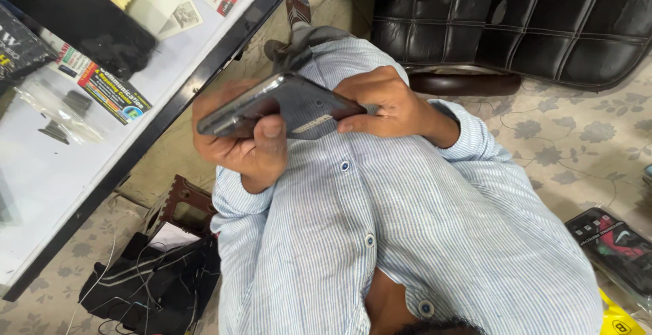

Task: The person cleans a smartphone wrapped in rubber bands using a yellow cloth, then connects a charging cable to verify the screen works. They remove the rubber bands, wipe the phone again, and place it into a black protective case.

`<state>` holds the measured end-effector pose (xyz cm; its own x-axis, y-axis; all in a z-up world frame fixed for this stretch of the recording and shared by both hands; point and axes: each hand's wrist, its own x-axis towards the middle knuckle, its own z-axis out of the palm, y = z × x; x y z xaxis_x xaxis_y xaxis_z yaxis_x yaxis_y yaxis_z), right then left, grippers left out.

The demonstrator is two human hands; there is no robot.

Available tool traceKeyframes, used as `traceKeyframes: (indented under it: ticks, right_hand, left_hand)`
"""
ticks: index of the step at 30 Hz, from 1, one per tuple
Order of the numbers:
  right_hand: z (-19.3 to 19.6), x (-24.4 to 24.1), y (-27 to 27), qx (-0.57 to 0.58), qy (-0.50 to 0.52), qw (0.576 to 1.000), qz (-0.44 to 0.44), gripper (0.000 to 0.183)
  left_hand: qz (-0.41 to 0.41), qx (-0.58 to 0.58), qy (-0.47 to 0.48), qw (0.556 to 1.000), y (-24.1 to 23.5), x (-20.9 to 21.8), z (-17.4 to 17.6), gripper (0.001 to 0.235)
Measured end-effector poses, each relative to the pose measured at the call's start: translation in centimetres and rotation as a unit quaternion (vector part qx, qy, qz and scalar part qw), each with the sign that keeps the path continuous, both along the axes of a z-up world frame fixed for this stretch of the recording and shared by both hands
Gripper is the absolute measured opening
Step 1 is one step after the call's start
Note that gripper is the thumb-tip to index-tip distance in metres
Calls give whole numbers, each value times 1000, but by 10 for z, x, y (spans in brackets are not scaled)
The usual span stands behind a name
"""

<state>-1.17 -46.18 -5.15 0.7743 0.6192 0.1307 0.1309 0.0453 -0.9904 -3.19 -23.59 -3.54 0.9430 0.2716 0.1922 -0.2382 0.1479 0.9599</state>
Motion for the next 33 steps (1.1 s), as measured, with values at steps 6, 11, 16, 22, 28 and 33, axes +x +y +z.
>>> traceKeyframes:
  ticks: [6,11,16,22,28,33]
  right_hand:
    - [-3,-21,-6,-31,29,999,11,33]
    - [-28,-17,-33,-35,-20,999,15,44]
    - [-115,21,-112,-296,13,941,-164,46]
    - [-210,54,-214,-540,-241,785,-186,42]
    - [-228,47,-241,-542,-235,781,-203,18]
    - [-230,51,-241,-543,-218,781,-220,20]
  left_hand:
    - [-185,-212,31,959,-11,-14,-4,32]
    - [-159,-260,57,951,-19,-28,-10,29]
    - [-118,-265,59,955,-19,-31,-8,29]
    - [8,-246,55,968,-25,-14,7,27]
    - [57,-306,115,943,-28,14,16,30]
    - [25,-353,150,923,-30,32,21,31]
